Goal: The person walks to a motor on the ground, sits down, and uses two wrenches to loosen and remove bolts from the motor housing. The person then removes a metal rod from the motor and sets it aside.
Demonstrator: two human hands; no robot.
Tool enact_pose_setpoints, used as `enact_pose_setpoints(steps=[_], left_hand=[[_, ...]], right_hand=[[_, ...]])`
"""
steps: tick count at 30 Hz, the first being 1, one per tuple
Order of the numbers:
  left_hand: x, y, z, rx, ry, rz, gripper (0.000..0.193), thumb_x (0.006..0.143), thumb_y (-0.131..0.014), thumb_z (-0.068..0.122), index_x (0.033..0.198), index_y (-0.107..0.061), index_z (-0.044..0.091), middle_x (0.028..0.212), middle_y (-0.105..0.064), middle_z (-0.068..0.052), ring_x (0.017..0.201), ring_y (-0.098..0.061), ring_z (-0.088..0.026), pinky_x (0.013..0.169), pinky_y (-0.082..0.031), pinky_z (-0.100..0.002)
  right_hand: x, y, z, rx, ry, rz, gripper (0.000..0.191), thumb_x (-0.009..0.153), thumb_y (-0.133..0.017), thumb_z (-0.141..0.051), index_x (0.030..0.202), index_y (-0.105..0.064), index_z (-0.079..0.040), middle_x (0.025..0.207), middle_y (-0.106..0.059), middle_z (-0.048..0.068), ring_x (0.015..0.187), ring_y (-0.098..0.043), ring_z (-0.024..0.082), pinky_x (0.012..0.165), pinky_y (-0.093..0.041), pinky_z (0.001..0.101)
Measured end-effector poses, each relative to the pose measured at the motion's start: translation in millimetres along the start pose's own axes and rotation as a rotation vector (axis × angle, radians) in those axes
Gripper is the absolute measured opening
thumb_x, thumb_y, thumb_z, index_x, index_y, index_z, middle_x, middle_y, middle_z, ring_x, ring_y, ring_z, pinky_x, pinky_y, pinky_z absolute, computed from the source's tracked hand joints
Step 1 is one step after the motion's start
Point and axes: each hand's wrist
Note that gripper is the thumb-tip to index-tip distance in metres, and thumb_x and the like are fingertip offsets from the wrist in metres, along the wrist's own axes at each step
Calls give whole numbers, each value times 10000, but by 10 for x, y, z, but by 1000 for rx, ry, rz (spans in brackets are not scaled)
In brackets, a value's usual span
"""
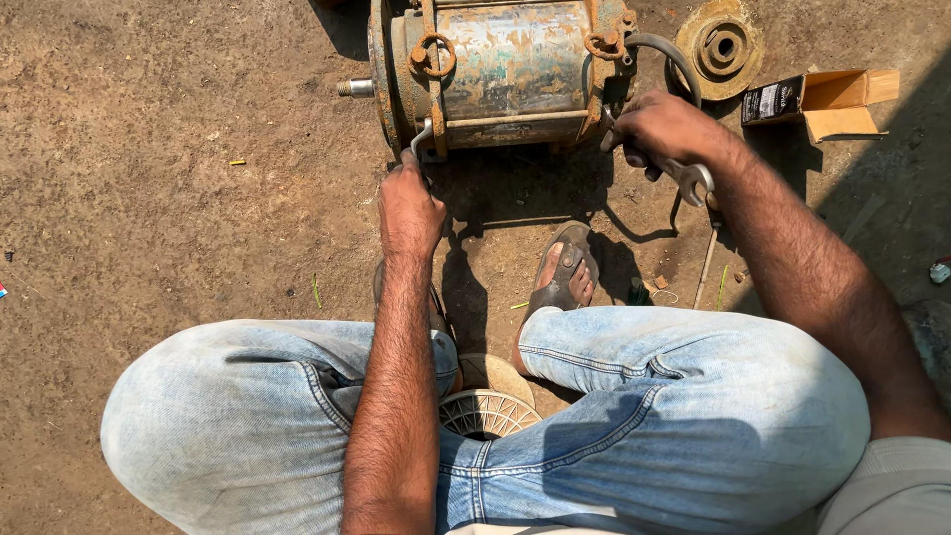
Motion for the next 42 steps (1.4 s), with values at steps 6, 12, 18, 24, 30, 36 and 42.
enact_pose_setpoints(steps=[6, 12, 18, 24, 30, 36, 42], left_hand=[[44, -27, -11, 18, -12, -2, 635, 791, -638, -137, 1409, -491, -139, 938, -695, -244, 875, -728, -318, 773, -636, -399], [25, -39, -29, 7, -28, -25, 621, 802, -655, -124, 1396, -481, -167, 928, -690, -237, 864, -728, -312, 761, -644, -376], [25, -19, -23, 5, -53, 9, 635, 789, -647, -133, 1398, -468, -168, 908, -680, -240, 844, -724, -324, 738, -641, -388], [22, -59, -47, 34, -42, 8, 603, 803, -639, -137, 1387, -489, -147, 897, -686, -230, 838, -726, -321, 745, -633, -402], [58, -79, -54, 22, -7, -27, 631, 810, -624, -145, 1421, -467, -142, 911, -684, -229, 858, -721, -323, 755, -635, -410], [40, -58, -41, 48, 6, -27, 577, 837, -643, -112, 1394, -495, -127, 943, -684, -239, 923, -722, -336, 830, -628, -423], [15, -10, -8, -12, -6, -14, 586, 810, -659, -110, 1372, -495, -130, 979, -680, -255, 949, -719, -363, 841, -626, -430]], right_hand=[[-145, 55, 107, -537, 419, 97, 375, 1039, -508, -332, 1115, -788, -94, 841, -608, 119, 830, -605, 215, 645, -584, 422], [-17, -465, 167, -287, 183, 54, 398, 994, -555, -332, 1076, -676, 38, 921, -710, 194, 903, -714, 299, 821, -572, 454], [186, -556, 196, -265, 386, 191, 409, 983, -604, -300, 1110, -607, 89, 980, -648, 241, 945, -650, 362, 839, -528, 512], [-35, -341, -171, -344, 109, 113, 493, 1102, -505, -371, 1032, -724, 66, 821, -645, 152, 793, -685, 221, 689, -607, 401], [-524, 276, -481, -62, -25, -18, 364, 1054, -521, -290, 1150, -775, -47, 719, -641, 134, 624, -587, 210, 592, -520, 411], [-265, -341, -171, -245, 21, -3, 396, 1039, -529, -328, 1174, -672, 15, 928, -705, 177, 887, -701, 257, 819, -598, 449], [155, -562, 149, -318, 318, 182, 353, 1004, -541, -260, 1105, -599, 73, 1069, -636, 236, 1034, -663, 354, 930, -547, 512]])
Point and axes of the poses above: each hand's wrist, its own x-axis towards the middle knuckle, its own y-axis out of the back of the hand, z = x × y
